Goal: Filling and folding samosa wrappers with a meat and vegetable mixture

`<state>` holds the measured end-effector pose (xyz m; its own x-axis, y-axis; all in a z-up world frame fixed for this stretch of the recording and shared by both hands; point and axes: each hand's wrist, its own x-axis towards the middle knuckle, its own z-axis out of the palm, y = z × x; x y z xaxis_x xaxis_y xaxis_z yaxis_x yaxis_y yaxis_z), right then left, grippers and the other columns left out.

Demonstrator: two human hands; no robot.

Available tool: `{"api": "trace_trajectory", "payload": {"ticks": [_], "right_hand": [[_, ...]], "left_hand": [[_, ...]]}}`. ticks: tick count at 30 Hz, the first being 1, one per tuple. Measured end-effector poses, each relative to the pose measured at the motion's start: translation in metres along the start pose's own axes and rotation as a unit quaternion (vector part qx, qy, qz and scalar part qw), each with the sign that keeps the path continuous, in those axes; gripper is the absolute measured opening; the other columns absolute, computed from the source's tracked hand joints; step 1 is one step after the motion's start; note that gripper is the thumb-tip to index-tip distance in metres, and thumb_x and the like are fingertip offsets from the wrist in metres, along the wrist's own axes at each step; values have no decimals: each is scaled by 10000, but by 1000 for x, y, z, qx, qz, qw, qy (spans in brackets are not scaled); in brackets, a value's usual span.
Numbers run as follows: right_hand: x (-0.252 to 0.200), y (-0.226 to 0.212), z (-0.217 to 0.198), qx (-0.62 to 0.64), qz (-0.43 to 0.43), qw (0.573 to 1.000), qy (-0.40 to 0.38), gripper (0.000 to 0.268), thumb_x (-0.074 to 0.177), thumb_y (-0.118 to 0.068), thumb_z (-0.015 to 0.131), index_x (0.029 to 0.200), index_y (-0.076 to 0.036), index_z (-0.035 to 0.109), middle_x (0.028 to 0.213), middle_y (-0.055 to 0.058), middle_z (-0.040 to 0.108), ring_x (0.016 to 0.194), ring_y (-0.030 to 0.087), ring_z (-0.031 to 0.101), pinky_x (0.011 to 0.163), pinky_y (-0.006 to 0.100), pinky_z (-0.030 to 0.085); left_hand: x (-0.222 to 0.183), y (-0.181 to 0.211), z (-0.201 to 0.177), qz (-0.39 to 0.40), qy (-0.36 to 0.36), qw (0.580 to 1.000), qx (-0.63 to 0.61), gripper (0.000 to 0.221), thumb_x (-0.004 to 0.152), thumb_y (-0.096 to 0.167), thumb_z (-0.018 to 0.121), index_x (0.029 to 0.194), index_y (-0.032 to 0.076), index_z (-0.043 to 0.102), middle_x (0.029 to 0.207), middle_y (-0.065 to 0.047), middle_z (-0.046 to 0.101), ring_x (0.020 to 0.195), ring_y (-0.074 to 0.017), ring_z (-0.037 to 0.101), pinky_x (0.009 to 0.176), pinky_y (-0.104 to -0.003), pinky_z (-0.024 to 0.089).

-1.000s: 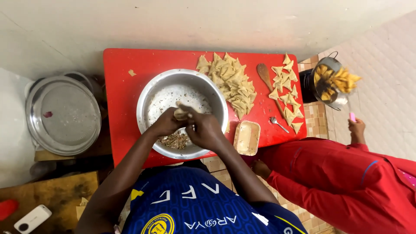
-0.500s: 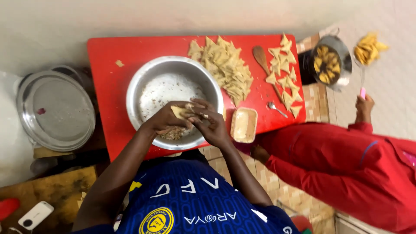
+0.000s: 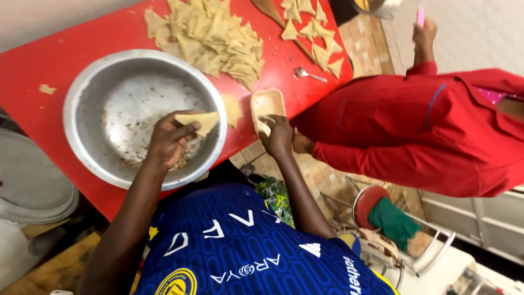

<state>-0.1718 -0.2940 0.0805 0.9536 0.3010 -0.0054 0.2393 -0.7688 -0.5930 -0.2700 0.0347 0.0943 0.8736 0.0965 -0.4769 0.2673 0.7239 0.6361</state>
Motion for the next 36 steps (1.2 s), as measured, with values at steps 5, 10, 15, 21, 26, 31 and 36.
{"api": "trace_trajectory", "payload": {"ticks": [5,10,15,21,26,31,36], "right_hand": [[-4,-12,2,-386,138,883,-228,693,900,-496,913,1549,-323,744,1904,84,318,1770,381,146,1394,704,43],[-1,51,57,-399,92,894,-183,644,950,-416,877,1560,-315,696,1930,54,199,1786,353,38,1392,731,-37],[-15,102,82,-329,-20,941,-77,574,840,-198,910,1405,-162,818,1533,73,718,1665,316,415,1393,687,112],[-2,32,25,27,70,996,40,679,646,-415,1127,1075,-33,764,1224,109,590,1215,376,552,1163,537,431],[27,-111,-60,455,-57,887,-50,369,860,26,992,986,-21,649,1496,214,611,1420,299,578,1329,530,349],[24,-203,-74,436,-199,868,-127,495,822,-179,1038,1194,-63,733,1711,232,488,1604,377,455,1362,587,305],[14,-233,-39,206,-381,901,-14,547,915,-286,1011,1334,-98,715,1756,248,472,1635,555,410,1326,695,348]], "left_hand": [[9,1,16,39,20,997,-63,390,974,-66,844,1348,-42,734,1267,-196,817,1163,-310,831,1040,-432,729],[-11,23,53,43,-20,996,-73,422,949,-75,831,1353,-47,714,1230,-217,808,1131,-338,836,1032,-508,726],[-21,36,45,67,-63,992,-81,437,944,-65,778,1361,-40,651,1233,-299,788,1155,-394,840,942,-409,735],[-19,5,-4,133,-106,973,-158,501,820,-153,837,1303,-100,712,1226,-421,766,1137,-512,815,973,-503,704],[-13,17,16,238,-156,956,73,585,687,96,1063,1205,-55,836,1220,-287,833,1143,-329,805,907,-446,669],[-19,9,32,257,-117,957,64,601,633,-12,1081,1189,-61,859,1116,-265,838,990,-282,821,836,-384,681],[-28,19,42,154,23,986,-62,452,738,-165,957,1165,-72,841,1025,-249,838,891,-298,833,803,-432,730]]}}
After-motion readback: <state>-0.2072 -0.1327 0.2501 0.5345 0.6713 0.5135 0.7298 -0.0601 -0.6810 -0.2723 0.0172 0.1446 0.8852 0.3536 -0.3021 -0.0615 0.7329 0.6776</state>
